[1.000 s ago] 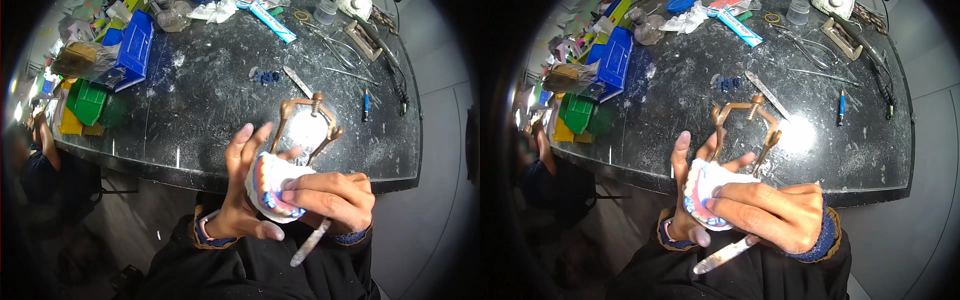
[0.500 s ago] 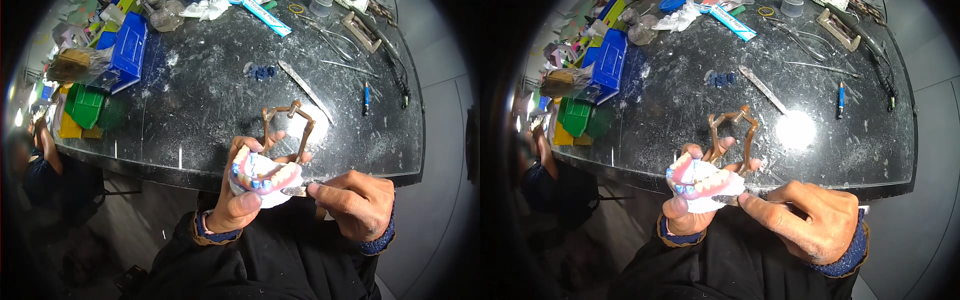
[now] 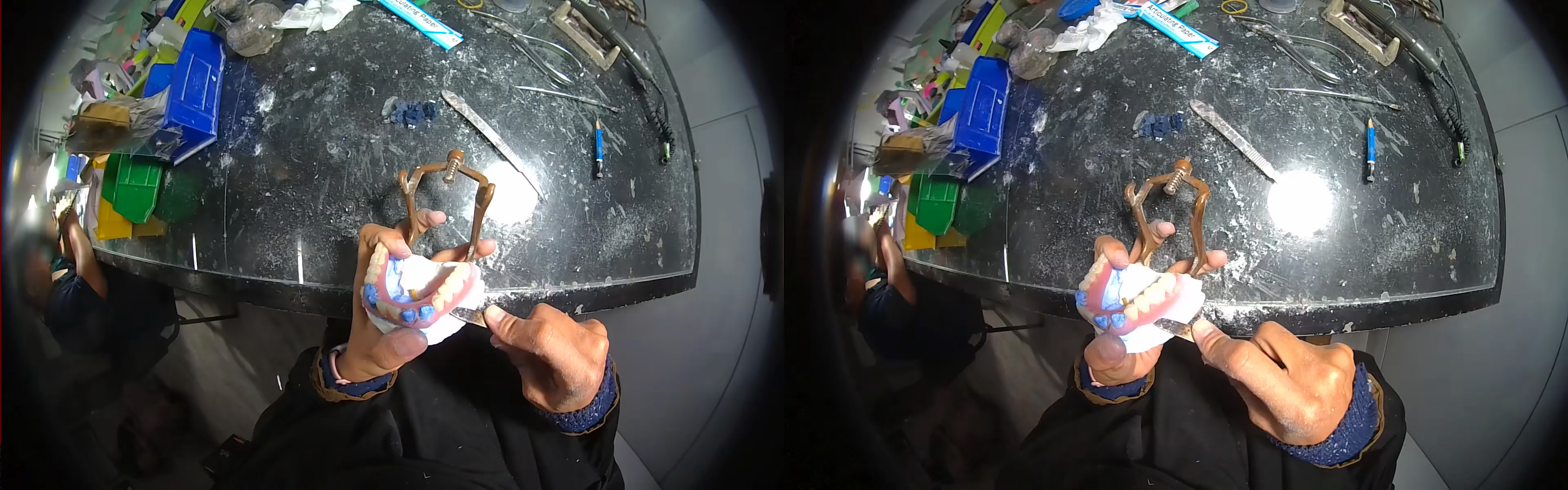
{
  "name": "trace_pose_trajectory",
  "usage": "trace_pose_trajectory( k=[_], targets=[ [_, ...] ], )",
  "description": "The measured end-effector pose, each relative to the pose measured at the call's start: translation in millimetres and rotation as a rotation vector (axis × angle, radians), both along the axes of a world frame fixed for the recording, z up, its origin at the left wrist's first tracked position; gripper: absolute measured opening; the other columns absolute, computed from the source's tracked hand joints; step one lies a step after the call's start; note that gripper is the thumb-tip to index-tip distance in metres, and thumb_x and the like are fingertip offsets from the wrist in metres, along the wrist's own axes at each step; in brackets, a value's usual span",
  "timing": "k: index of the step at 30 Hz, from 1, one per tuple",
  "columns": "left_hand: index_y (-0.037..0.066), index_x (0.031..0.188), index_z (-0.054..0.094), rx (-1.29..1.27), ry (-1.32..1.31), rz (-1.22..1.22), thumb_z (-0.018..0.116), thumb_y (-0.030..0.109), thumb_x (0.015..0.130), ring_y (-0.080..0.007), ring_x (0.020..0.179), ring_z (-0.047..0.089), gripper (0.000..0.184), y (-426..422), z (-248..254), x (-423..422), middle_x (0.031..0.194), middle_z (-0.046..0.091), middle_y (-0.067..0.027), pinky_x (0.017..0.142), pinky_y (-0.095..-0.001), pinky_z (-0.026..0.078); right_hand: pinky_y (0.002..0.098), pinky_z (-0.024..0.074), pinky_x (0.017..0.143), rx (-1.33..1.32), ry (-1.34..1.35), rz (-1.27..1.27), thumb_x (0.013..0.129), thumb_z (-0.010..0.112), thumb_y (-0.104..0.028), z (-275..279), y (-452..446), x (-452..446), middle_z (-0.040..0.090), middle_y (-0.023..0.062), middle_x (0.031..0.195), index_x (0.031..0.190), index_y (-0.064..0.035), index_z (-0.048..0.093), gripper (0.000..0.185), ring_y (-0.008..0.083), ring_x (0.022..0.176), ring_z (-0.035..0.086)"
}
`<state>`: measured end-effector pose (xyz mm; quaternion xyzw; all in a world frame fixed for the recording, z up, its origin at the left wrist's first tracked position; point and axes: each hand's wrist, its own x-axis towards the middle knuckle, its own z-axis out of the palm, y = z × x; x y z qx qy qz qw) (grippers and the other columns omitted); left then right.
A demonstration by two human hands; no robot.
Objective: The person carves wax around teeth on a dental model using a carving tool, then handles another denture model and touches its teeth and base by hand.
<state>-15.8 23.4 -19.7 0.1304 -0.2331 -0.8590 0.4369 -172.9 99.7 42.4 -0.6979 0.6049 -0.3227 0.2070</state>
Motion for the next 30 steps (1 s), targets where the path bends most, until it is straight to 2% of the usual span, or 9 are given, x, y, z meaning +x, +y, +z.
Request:
trace_pose_trajectory(
  k=[2, 5, 8, 11, 13, 15, 16, 19, 30],
  targets=[
    [0.014, 0.113, 0.031, -0.032, 0.002, 0.020, 0.079, 0.017, 0.071, -0.0407, 0.126, 0.038, 0.064, 0.9, -0.9, -0.6, 0.134, 0.030, -0.0091, 0.098, -0.0431, 0.042, 0.0231, 0.0412, 0.039, 0.059, -0.057, 0.010, 0.068, 0.072, 0.008, 4.6, -3.1, -0.1, 0.057, 0.0073, 0.055, 0.085, 0.0022, 0.064, 0.020, 0.0126, 0.043, 0.056],
    [0.014, 0.114, 0.031, -0.068, -0.016, 0.019, 0.080, 0.019, 0.071, -0.0424, 0.127, 0.035, 0.066, 0.3, -4.5, 0.8, 0.134, 0.029, -0.0087, 0.099, -0.0470, 0.041, 0.0228, 0.0409, 0.039, 0.030, -0.130, 0.001, 0.069, 0.071, 0.008, 0.8, -6.3, 0.2, 0.058, 0.0083, 0.055, 0.082, 0.0030, 0.062, 0.016, 0.0128, 0.044, 0.058],
    [0.014, 0.115, 0.030, -0.069, -0.057, 0.038, 0.080, 0.021, 0.070, -0.0434, 0.126, 0.036, 0.067, 0.0, -5.0, 0.4, 0.134, 0.029, -0.0084, 0.100, -0.0508, 0.039, 0.0286, 0.0406, 0.038, 0.034, -0.124, -0.020, 0.070, 0.071, -0.004, -7.0, -5.5, -2.0, 0.051, 0.0023, 0.056, 0.098, -0.0083, 0.066, 0.028, 0.0150, 0.044, 0.054],
    [0.014, 0.117, 0.030, -0.004, -0.004, 0.087, 0.078, 0.018, 0.071, -0.0439, 0.125, 0.038, 0.067, 2.3, -3.0, -2.5, 0.134, 0.028, -0.0089, 0.101, -0.0530, 0.037, 0.0282, 0.0409, 0.038, 0.117, 0.017, 0.000, 0.068, 0.071, -0.005, 6.0, -7.0, -10.6, 0.053, 0.0026, 0.058, 0.097, -0.0075, 0.066, 0.030, 0.0146, 0.047, 0.057],
    [0.015, 0.119, 0.029, 0.005, -0.006, 0.156, 0.076, 0.015, 0.072, -0.0436, 0.124, 0.039, 0.067, 3.7, -0.9, -4.5, 0.133, 0.029, -0.0100, 0.101, -0.0536, 0.036, 0.0274, 0.0395, 0.038, -0.003, 0.072, -0.071, 0.063, 0.070, -0.005, 11.2, -8.0, -11.6, 0.048, 0.0017, 0.055, 0.097, -0.0086, 0.068, 0.035, 0.0129, 0.043, 0.051],
    [0.015, 0.121, 0.028, -0.036, -0.082, 0.259, 0.074, 0.013, 0.072, -0.0429, 0.123, 0.041, 0.067, 4.6, 2.6, -5.4, 0.131, 0.031, -0.0117, 0.101, -0.0538, 0.036, 0.0255, 0.0383, 0.037, -0.018, 0.121, -0.088, 0.061, 0.068, -0.003, 19.4, -6.6, -11.6, 0.044, 0.0008, 0.054, 0.100, -0.0112, 0.068, 0.040, 0.0101, 0.042, 0.048],
    [0.014, 0.125, 0.025, -0.120, -0.252, 0.290, 0.069, 0.014, 0.074, -0.0389, 0.121, 0.044, 0.067, 4.0, 7.7, -7.0, 0.131, 0.031, -0.0136, 0.102, -0.0525, 0.035, 0.0248, 0.0377, 0.037, -0.031, 0.131, -0.079, 0.060, 0.068, -0.003, 18.2, -6.4, -8.9, 0.044, 0.0006, 0.054, 0.101, -0.0120, 0.069, 0.042, 0.0093, 0.042, 0.048],
    [0.015, 0.128, 0.031, -0.173, -0.381, 0.382, 0.071, 0.030, 0.073, -0.0475, 0.123, 0.037, 0.069, 4.2, 8.5, -6.7, 0.135, 0.033, -0.0148, 0.103, -0.0543, 0.037, 0.0230, 0.0362, 0.036, -0.055, 0.155, -0.062, 0.060, 0.066, -0.002, 14.5, -9.0, 1.8, 0.042, 0.0000, 0.055, 0.103, -0.0145, 0.069, 0.046, 0.0076, 0.043, 0.046],
    [0.010, 0.120, 0.030, -0.238, -0.462, 0.448, 0.066, 0.024, 0.072, -0.0389, 0.122, 0.043, 0.062, 3.4, 7.6, -4.9, 0.125, 0.035, -0.0112, 0.102, -0.0505, 0.036, 0.0213, 0.0351, 0.036, -0.112, 0.141, -0.053, 0.060, 0.065, -0.003, 5.2, -20.5, 12.1, 0.040, -0.0006, 0.056, 0.105, -0.0132, 0.069, 0.047, 0.0066, 0.044, 0.045]
  ],
)
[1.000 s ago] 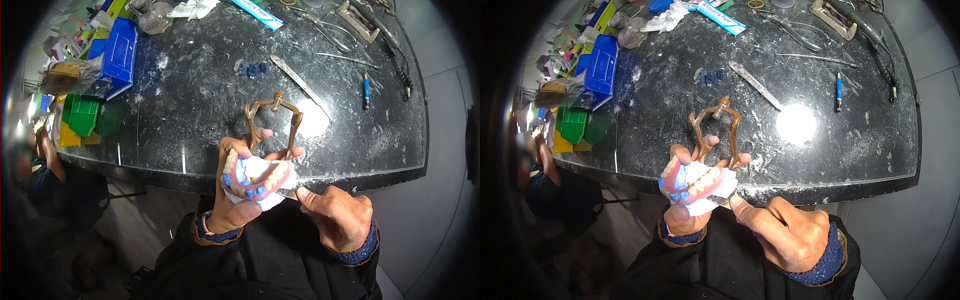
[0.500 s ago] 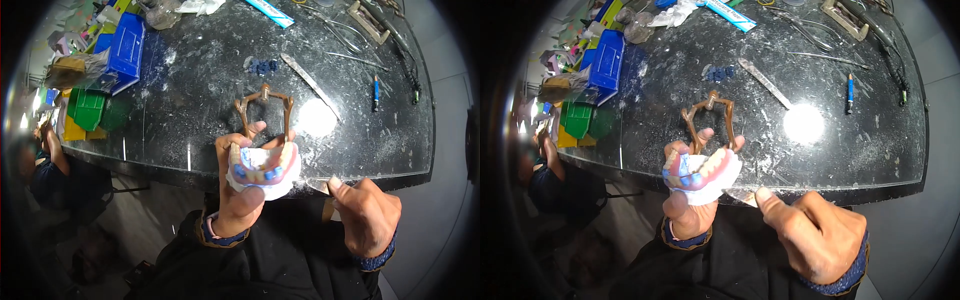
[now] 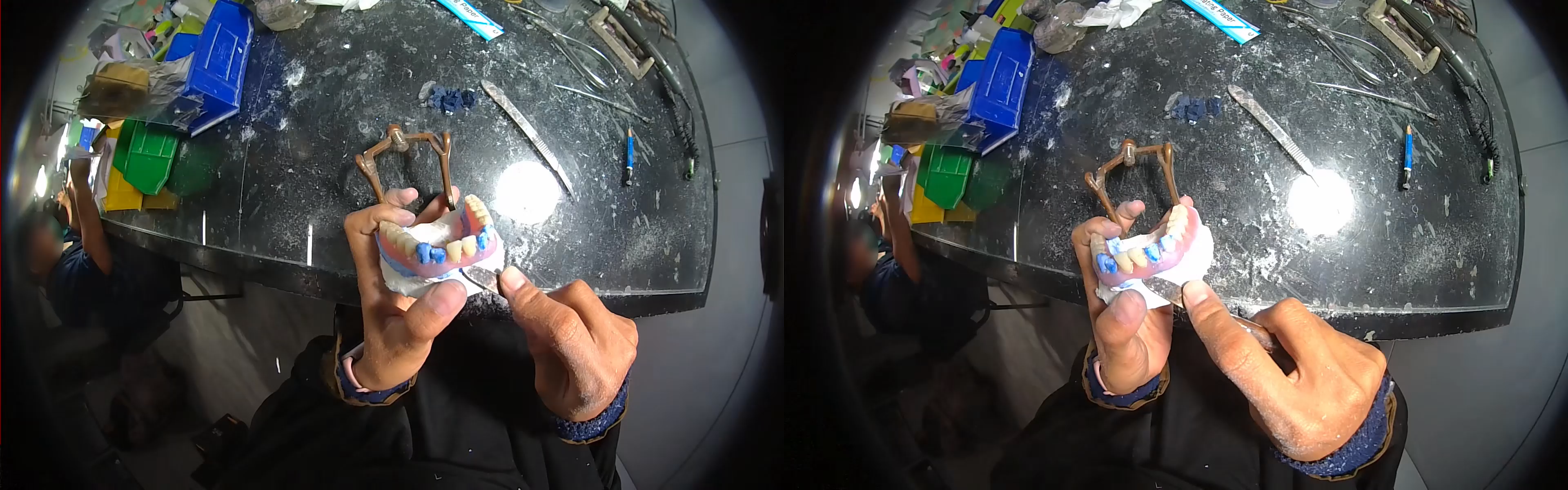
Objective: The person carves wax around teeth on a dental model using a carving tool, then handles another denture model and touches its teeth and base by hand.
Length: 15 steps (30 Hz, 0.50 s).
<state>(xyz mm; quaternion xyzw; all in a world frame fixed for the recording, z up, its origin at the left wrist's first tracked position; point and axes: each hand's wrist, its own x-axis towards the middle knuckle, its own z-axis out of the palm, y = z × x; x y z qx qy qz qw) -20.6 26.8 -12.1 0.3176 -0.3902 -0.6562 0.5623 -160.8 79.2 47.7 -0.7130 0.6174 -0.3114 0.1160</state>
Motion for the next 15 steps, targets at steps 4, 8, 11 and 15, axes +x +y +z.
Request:
trace_pose_trajectory(
  k=[4, 8, 11, 15],
  targets=[
    [0.010, 0.114, 0.032, -0.033, -0.052, -0.015, 0.068, 0.024, 0.069, -0.0345, 0.118, 0.047, 0.059, -2.5, -2.6, 2.5, 0.114, 0.037, -0.0083, 0.099, -0.0476, 0.038, 0.0210, 0.0342, 0.035, -0.042, -0.016, -0.015, 0.060, 0.064, -0.002, -8.6, 0.9, 2.3, 0.039, -0.0005, 0.055, 0.104, -0.0123, 0.069, 0.045, 0.0065, 0.043, 0.044],
    [0.005, 0.109, 0.031, -0.085, -0.003, -0.004, 0.066, 0.015, 0.071, -0.0229, 0.107, 0.048, 0.052, -4.3, -6.4, 1.7, 0.103, 0.037, -0.0092, 0.098, -0.0407, 0.038, 0.0234, 0.0310, 0.033, -0.079, -0.063, -0.057, 0.060, 0.064, 0.001, -17.3, 2.6, 9.7, 0.036, 0.0001, 0.053, 0.102, -0.0106, 0.070, 0.044, 0.0071, 0.039, 0.040],
    [0.005, 0.106, 0.033, -0.121, -0.046, 0.016, 0.066, 0.016, 0.071, -0.0232, 0.105, 0.048, 0.049, -4.1, -6.2, 0.5, 0.099, 0.037, -0.0087, 0.098, -0.0418, 0.037, 0.0257, 0.0288, 0.032, -0.079, -0.072, -0.078, 0.059, 0.064, 0.002, -21.9, 6.0, 14.2, 0.033, 0.0004, 0.052, 0.102, -0.0089, 0.069, 0.045, 0.0079, 0.037, 0.038],
    [0.004, 0.103, 0.035, -0.114, -0.045, 0.045, 0.066, 0.018, 0.071, -0.0234, 0.102, 0.049, 0.046, -3.5, -6.1, -1.2, 0.097, 0.037, -0.0077, 0.100, -0.0435, 0.036, 0.0270, 0.0280, 0.032, -0.094, -0.128, -0.087, 0.059, 0.064, 0.002, -29.6, 7.9, 16.1, 0.032, 0.0005, 0.052, 0.103, -0.0077, 0.069, 0.046, 0.0084, 0.037, 0.036]
  ],
)
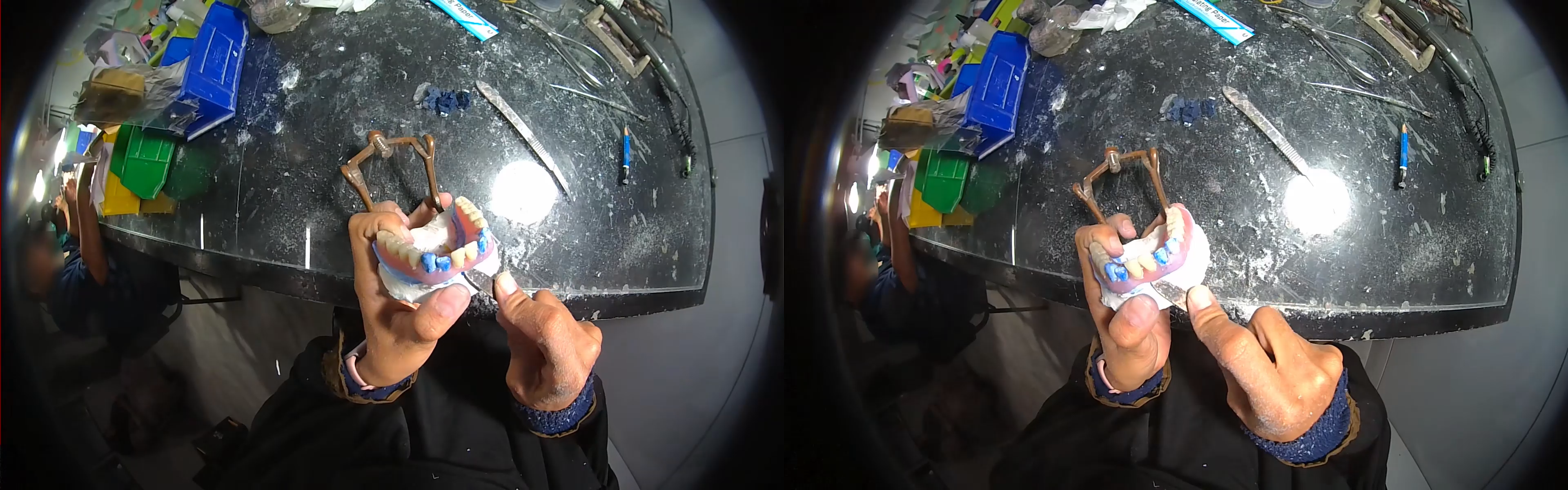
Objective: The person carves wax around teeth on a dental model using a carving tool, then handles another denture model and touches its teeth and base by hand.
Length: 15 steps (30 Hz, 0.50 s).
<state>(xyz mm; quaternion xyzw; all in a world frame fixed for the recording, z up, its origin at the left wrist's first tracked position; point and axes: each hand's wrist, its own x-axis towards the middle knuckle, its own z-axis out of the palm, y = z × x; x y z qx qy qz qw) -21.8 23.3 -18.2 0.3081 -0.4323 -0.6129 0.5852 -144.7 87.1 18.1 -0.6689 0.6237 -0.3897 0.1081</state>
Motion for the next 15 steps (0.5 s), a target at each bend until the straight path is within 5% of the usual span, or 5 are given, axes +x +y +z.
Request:
trace_pose_trajectory(
  k=[7, 10, 13, 15],
  targets=[
    [0.002, 0.084, 0.055, -0.031, -0.013, -0.026, 0.073, 0.029, 0.073, -0.0294, 0.112, 0.047, 0.034, -2.2, -1.6, 7.7, 0.103, 0.029, -0.0013, 0.103, -0.0450, 0.035, 0.0263, 0.0310, 0.032, 0.067, 0.066, 0.186, 0.060, 0.066, -0.003, 14.3, -2.6, -17.5, 0.035, 0.0009, 0.052, 0.104, -0.0106, 0.069, 0.045, 0.0088, 0.037, 0.039],
    [0.008, 0.099, 0.045, 0.034, 0.145, -0.162, 0.079, 0.031, 0.070, -0.0334, 0.125, 0.039, 0.050, -2.6, -0.2, 14.7, 0.112, 0.028, -0.0042, 0.102, -0.0428, 0.034, 0.0261, 0.0328, 0.035, 0.102, 0.101, 0.223, 0.067, 0.070, 0.006, 31.7, -7.8, -33.0, 0.043, 0.0033, 0.050, 0.094, -0.0014, 0.066, 0.028, 0.0120, 0.038, 0.044],
    [0.015, 0.110, 0.025, 0.122, 0.295, -0.237, 0.083, 0.019, 0.065, -0.0378, 0.127, 0.035, 0.074, -2.2, 4.9, 14.1, 0.122, 0.025, -0.0109, 0.101, -0.0435, 0.036, 0.0262, 0.0324, 0.035, 0.117, 0.095, 0.240, 0.065, 0.070, 0.004, 30.4, -9.2, -37.8, 0.042, 0.0023, 0.051, 0.097, -0.0044, 0.067, 0.033, 0.0109, 0.038, 0.042],
    [0.014, 0.109, 0.027, -0.026, 0.281, -0.319, 0.083, 0.018, 0.065, -0.0408, 0.127, 0.034, 0.071, -6.4, -8.3, 16.2, 0.122, 0.025, -0.0108, 0.100, -0.0447, 0.036, 0.0256, 0.0320, 0.035, 0.134, 0.091, 0.278, 0.063, 0.071, 0.001, 34.0, -8.3, -39.0, 0.041, 0.0014, 0.049, 0.096, -0.0063, 0.069, 0.034, 0.0102, 0.037, 0.042]
  ],
)
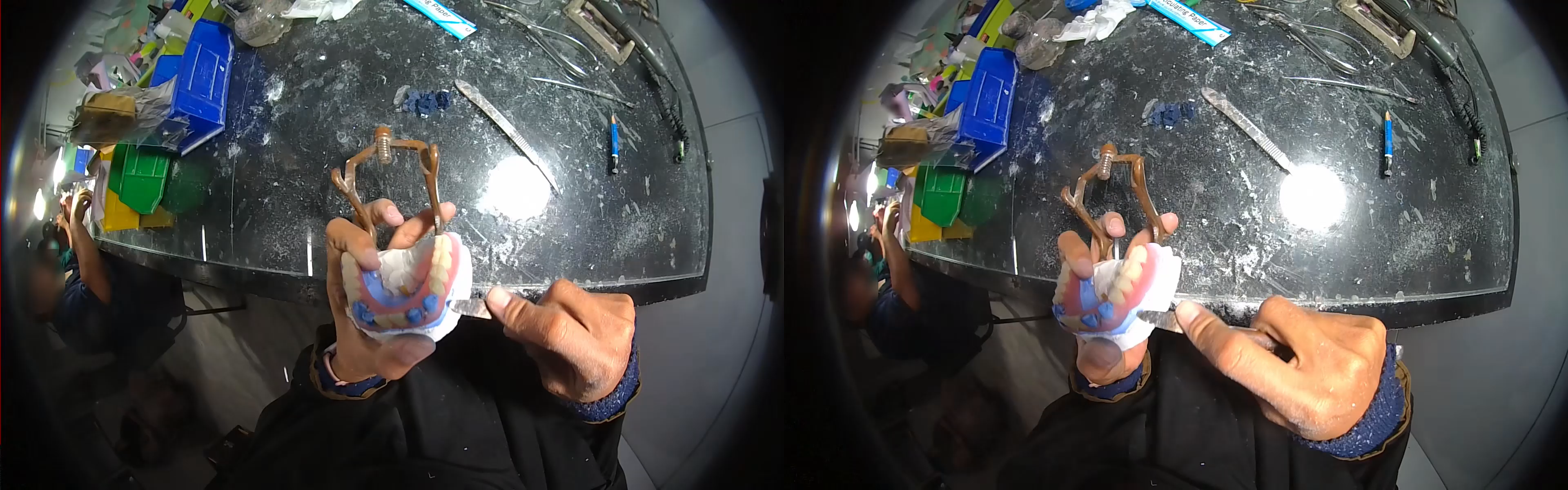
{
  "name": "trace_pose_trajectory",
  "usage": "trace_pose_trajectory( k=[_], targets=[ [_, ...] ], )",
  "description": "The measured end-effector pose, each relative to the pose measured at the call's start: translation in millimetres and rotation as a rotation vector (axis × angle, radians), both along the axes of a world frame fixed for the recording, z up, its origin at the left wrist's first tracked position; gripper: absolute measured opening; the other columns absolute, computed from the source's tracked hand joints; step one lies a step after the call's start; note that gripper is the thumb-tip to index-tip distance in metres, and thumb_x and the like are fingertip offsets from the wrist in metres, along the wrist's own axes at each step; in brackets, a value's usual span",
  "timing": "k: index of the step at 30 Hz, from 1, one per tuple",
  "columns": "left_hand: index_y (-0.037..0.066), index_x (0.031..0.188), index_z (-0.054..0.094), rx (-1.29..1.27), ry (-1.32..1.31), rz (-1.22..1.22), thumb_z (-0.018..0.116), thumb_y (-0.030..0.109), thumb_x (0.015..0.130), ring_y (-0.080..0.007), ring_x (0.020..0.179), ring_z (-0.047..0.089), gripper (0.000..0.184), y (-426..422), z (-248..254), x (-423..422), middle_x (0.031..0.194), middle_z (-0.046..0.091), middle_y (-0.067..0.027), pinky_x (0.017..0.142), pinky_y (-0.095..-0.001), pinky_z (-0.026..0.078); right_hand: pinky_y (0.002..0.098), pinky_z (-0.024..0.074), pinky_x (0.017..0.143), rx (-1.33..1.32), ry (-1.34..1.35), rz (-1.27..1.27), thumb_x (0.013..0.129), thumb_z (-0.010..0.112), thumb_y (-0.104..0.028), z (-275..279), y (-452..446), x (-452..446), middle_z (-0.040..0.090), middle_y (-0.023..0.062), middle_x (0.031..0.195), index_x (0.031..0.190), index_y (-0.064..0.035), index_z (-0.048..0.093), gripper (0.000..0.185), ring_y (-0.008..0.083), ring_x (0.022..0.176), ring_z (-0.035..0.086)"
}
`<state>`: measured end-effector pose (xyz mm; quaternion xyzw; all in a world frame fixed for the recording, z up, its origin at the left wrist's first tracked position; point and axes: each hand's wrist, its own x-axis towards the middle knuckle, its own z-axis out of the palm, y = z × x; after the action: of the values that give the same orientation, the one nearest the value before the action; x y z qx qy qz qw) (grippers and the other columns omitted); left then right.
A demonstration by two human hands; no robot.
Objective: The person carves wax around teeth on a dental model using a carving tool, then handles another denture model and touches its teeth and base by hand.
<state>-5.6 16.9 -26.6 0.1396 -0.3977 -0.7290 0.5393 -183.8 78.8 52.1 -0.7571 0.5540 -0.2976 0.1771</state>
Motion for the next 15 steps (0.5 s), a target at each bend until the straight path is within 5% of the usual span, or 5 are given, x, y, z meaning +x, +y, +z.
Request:
trace_pose_trajectory(
  k=[15],
  targets=[
    [0.015, 0.102, 0.031, -0.189, -0.009, -0.105, 0.085, 0.018, 0.057, -0.0436, 0.124, 0.032, 0.071, -8.4, -16.2, 3.7, 0.120, 0.027, -0.0101, 0.102, -0.0569, 0.029, 0.0257, 0.0308, 0.034, 0.094, -0.169, -0.056, 0.071, 0.070, 0.003, -13.0, 12.3, 7.9, 0.043, 0.0017, 0.049, 0.093, -0.0043, 0.068, 0.024, 0.0123, 0.036, 0.042]
  ],
)
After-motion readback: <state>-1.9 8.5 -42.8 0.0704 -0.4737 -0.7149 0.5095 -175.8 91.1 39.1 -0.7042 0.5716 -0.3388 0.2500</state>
